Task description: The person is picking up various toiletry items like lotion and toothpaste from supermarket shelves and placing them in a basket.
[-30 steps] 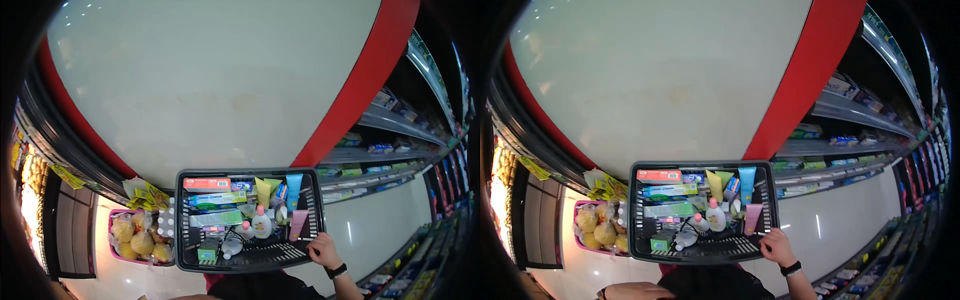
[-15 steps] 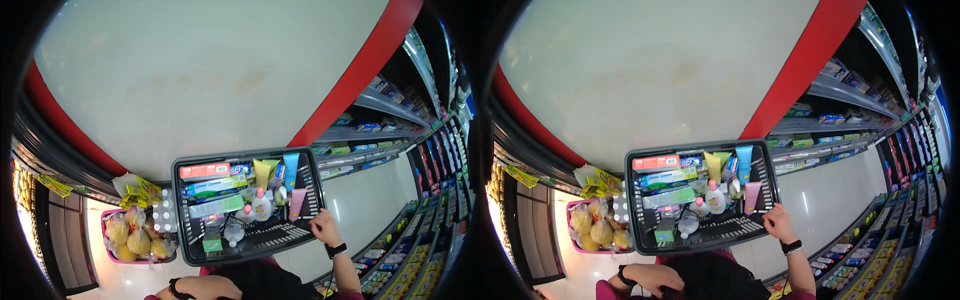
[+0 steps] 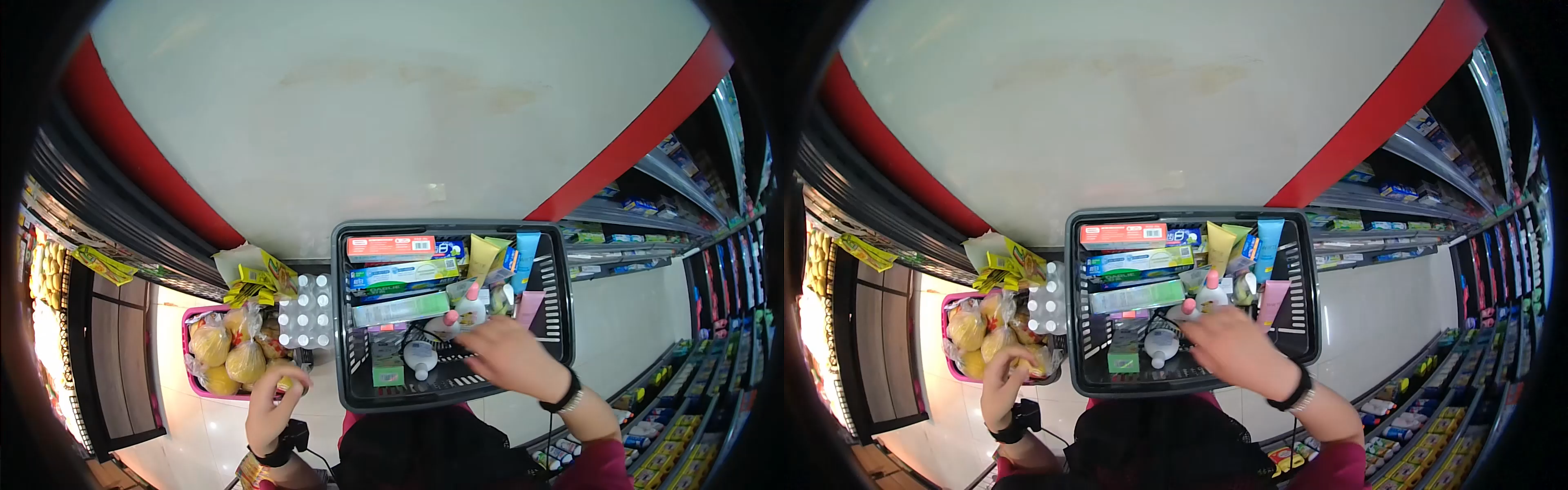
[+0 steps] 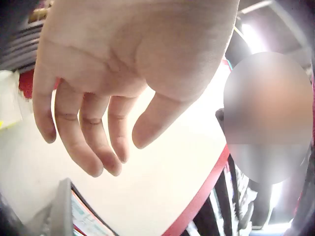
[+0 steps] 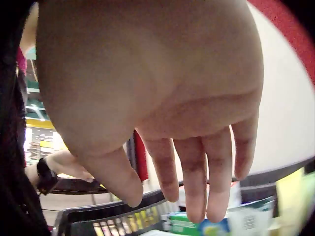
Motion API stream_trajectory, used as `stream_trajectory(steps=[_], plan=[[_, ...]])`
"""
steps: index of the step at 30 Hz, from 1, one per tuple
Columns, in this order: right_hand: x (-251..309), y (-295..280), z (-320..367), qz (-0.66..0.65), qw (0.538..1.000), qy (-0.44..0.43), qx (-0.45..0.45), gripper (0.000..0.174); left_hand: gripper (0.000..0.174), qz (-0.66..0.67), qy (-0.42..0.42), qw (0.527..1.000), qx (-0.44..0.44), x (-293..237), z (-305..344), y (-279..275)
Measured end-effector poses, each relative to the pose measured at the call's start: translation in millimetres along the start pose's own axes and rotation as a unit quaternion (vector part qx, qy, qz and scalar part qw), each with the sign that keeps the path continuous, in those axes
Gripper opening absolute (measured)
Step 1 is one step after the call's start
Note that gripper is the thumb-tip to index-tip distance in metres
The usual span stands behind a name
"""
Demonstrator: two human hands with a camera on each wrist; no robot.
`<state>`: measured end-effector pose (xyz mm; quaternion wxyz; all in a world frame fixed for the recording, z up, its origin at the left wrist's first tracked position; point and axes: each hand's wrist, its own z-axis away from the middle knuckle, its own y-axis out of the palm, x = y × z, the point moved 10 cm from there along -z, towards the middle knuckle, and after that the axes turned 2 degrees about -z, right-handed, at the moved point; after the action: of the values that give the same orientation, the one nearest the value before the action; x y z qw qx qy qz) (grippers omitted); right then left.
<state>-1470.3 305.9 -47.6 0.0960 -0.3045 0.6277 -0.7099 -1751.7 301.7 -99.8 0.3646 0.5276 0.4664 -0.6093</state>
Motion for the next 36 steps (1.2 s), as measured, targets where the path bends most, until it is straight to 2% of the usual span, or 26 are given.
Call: stream_trajectory(steps=[1,3,5,7,9,12,14,17,18,20,21,22,23,25,28,29,31,33,34,35,36], plan=[[15.6,26.5,-16.5,-0.008,0.998,-0.043,0.042,0.038,0.014,-0.057,-0.019,0.995,-0.076,0.3,-1.5,-9.1],[51.0,68.9,-43.3,0.064,0.986,-0.133,0.077,0.040,0.013,-0.073,-0.043,0.991,-0.102,4.2,-2.0,-6.5],[75.3,123.5,-49.2,0.066,0.969,-0.226,0.069,0.039,0.014,-0.160,0.023,0.977,-0.143,-0.7,0.2,-8.2],[75.9,176.2,-49.0,0.081,0.962,-0.253,0.062,0.039,0.014,-0.128,0.005,0.980,-0.155,-1.2,2.7,-6.0],[82.4,182.3,-52.9,0.096,0.954,-0.279,0.054,0.039,0.014,-0.124,-0.016,0.983,-0.131,6.3,6.5,-1.4],[75.3,187.6,-61.0,0.083,0.952,-0.276,0.107,0.041,0.014,-0.121,-0.013,0.983,-0.138,11.1,14.7,-3.1],[56.9,186.0,-63.6,0.050,0.955,-0.223,0.186,0.054,0.014,-0.123,-0.008,0.983,-0.136,13.4,15.8,-3.2],[29.7,133.6,-61.5,0.007,0.968,-0.110,0.227,0.064,0.015,-0.142,0.036,0.981,-0.126,3.2,8.2,1.2],[25.8,112.3,-53.5,0.007,0.969,-0.108,0.224,0.064,0.016,-0.135,0.032,0.982,-0.126,0.8,3.8,4.1],[10.8,49.4,-41.7,-0.236,0.963,-0.029,0.129,0.063,0.022,-0.126,0.016,0.986,-0.108,2.6,-3.0,13.9],[7.7,32.7,-32.4,-0.235,0.963,-0.028,0.124,0.063,0.022,-0.127,0.019,0.986,-0.106,-3.9,-7.0,21.1],[-0.1,10.7,-22.8,-0.286,0.955,-0.006,0.076,0.064,0.026,-0.121,0.021,0.988,-0.098,-10.7,-16.9,29.0],[-10.4,-9.0,-11.1,-0.334,0.942,0.014,0.027,0.065,0.030,-0.114,0.023,0.989,-0.090,-16.4,-27.0,37.7],[-30.5,-20.4,17.7,-0.392,0.917,0.067,0.002,0.064,0.043,-0.059,0.012,0.997,-0.037,-17.6,-45.6,65.3],[-56.4,-20.3,59.5,-0.518,0.848,0.101,-0.049,0.064,0.051,-0.053,0.026,0.997,0.040,-41.2,-76.3,112.1],[-62.9,-18.2,71.2,-0.536,0.837,0.096,-0.057,0.064,0.052,-0.092,0.060,0.993,0.045,-52.8,-85.5,126.4],[-64.2,-39.4,87.1,-0.517,0.850,0.076,-0.070,0.063,0.050,-0.045,0.046,0.996,0.057,-58.4,-99.5,155.0],[-82.7,-35.2,112.1,-0.602,0.782,0.127,-0.096,0.071,0.040,-0.079,0.007,0.997,0.028,-25.9,-111.5,166.3],[-87.9,-40.2,122.7,-0.670,0.717,0.107,-0.158,0.079,0.036,-0.058,-0.077,0.995,-0.005,-5.7,-109.1,162.5],[-93.3,-36.1,137.1,-0.673,0.711,0.126,-0.160,0.076,0.033,-0.040,-0.160,0.986,-0.037,0.9,-106.5,162.4],[-100.4,-15.3,150.9,-0.664,0.715,0.172,-0.136,0.066,0.034,-0.059,-0.102,0.992,-0.051,-44.0,-119.7,180.3]])
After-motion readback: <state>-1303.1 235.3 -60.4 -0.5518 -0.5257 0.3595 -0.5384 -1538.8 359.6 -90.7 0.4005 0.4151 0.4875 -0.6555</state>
